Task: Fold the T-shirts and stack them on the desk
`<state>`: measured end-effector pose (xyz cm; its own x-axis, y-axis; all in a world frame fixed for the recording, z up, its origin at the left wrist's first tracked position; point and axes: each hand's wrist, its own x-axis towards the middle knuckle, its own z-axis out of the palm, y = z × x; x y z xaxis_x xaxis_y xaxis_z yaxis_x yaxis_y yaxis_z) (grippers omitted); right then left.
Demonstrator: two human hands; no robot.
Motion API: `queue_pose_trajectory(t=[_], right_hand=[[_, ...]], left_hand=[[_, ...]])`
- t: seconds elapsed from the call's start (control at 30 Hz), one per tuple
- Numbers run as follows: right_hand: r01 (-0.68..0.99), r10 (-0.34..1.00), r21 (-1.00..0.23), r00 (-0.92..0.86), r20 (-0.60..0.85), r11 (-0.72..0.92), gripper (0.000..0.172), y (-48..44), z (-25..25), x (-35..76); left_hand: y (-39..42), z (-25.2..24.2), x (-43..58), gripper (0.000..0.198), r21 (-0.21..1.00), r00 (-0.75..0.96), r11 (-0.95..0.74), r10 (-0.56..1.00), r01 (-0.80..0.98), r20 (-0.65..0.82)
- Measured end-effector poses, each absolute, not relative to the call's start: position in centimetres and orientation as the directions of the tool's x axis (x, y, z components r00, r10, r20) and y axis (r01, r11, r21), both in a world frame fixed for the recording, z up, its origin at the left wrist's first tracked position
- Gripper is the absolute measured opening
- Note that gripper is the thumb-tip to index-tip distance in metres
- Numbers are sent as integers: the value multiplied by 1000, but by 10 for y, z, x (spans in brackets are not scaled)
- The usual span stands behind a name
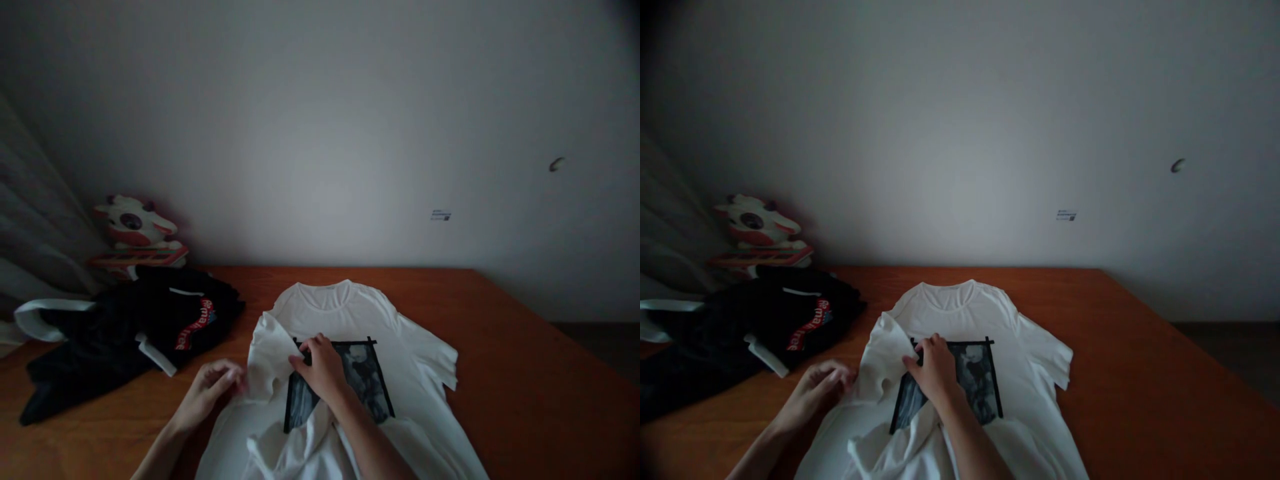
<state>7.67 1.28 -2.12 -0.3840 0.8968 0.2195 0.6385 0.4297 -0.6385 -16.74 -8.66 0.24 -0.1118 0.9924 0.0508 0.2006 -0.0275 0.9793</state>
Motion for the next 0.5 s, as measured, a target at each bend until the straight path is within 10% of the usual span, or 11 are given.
queue_pose_trajectory(t=[0.23, 0.37, 0.5], right_hand=[[404, 859, -814, -469, 207, 417, 7, 16, -20, 76], [271, 833, -886, -517, 196, 377, 12, 18, -21, 77], [252, 814, -886, -546, 201, 389, 14, 16, -21, 79]], left_hand=[[-63, -5, -158, 48, 938, -247, -8, 964, 348, 100], [-7, 13, -148, 47, 582, -281, 146, 948, 800, 148], [63, 27, -144, 47, 395, -301, 253, 952, 883, 64]])
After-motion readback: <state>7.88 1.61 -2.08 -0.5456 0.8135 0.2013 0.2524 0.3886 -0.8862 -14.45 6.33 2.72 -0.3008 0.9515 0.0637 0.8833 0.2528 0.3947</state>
